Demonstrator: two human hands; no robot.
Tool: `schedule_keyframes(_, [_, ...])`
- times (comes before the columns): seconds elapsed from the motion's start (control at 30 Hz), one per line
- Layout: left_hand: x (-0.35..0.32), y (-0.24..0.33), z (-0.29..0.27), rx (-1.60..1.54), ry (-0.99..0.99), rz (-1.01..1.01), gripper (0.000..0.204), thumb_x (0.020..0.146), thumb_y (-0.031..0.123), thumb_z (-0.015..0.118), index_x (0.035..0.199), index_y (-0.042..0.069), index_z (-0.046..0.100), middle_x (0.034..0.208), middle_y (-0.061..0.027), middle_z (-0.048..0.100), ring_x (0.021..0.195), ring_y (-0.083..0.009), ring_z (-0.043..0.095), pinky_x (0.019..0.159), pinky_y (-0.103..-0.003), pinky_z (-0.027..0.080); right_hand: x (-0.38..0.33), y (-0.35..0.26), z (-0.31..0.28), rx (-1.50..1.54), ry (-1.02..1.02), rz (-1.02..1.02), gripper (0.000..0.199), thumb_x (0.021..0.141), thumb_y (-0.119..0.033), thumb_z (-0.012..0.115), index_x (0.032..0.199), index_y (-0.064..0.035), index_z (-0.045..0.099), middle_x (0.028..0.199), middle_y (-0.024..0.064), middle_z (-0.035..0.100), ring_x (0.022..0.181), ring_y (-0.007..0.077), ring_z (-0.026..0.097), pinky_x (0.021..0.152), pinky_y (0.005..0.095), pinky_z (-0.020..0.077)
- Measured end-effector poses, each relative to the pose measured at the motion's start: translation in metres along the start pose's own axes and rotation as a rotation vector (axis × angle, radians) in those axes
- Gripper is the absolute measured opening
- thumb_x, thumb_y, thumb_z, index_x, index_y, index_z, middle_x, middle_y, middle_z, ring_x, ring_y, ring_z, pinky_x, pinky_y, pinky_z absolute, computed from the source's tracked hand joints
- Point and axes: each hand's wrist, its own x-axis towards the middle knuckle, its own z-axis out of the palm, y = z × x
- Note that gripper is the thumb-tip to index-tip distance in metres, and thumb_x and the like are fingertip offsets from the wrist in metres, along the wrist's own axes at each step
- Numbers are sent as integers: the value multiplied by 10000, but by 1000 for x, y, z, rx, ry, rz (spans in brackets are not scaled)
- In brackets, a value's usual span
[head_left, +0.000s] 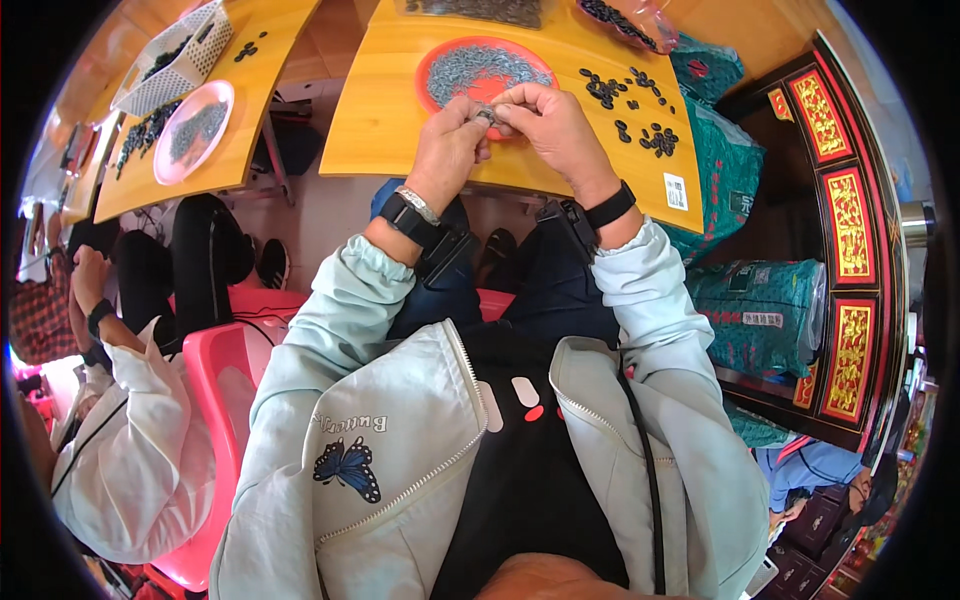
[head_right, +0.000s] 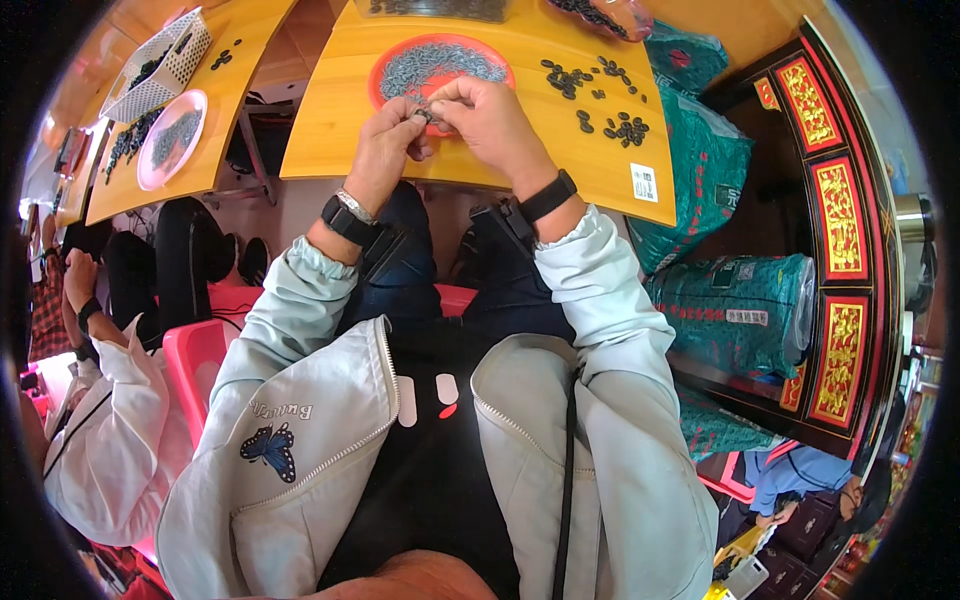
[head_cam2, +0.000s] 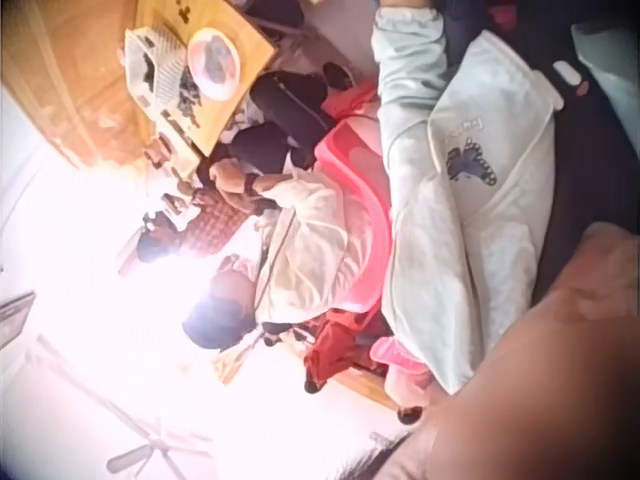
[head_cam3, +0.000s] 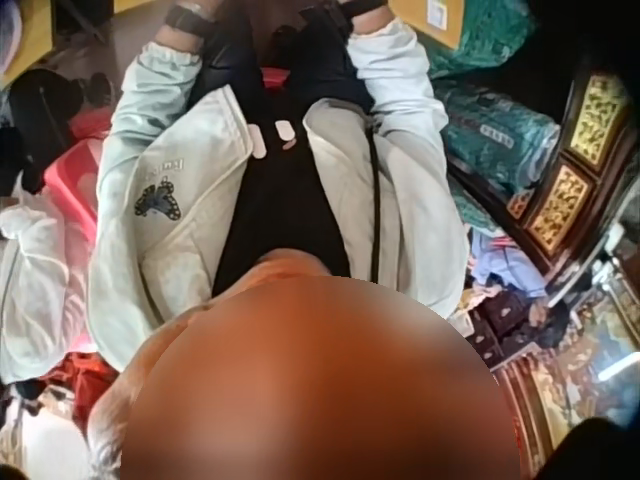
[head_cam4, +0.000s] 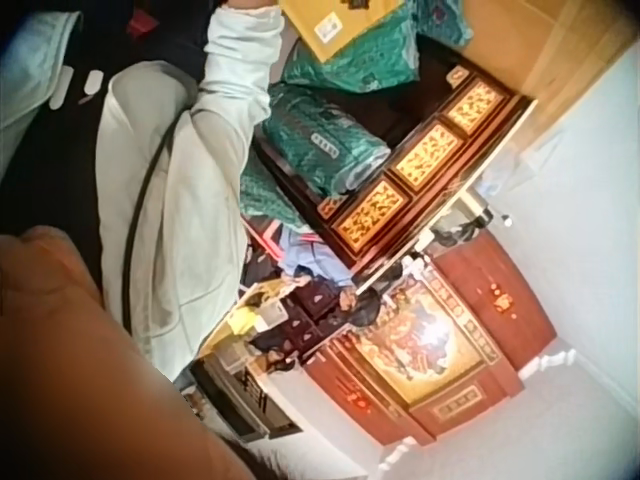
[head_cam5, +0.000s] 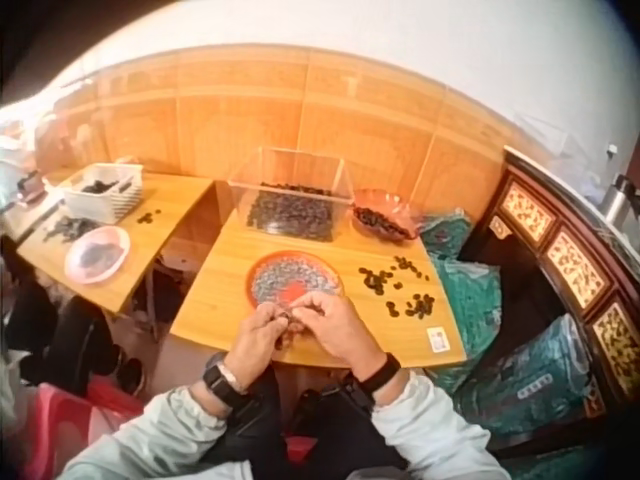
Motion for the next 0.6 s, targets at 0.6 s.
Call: schedule_keyframes(0.6, [33,-1,-94,-265,8,69,129,917,107,428,899,19,520,763,-79,580,733,-226,613,718,-324,499,-13,18,-21,-284,21,-44,146,859,-86,587,961,13,621,784,10,617,699,75,568,654,198,459])
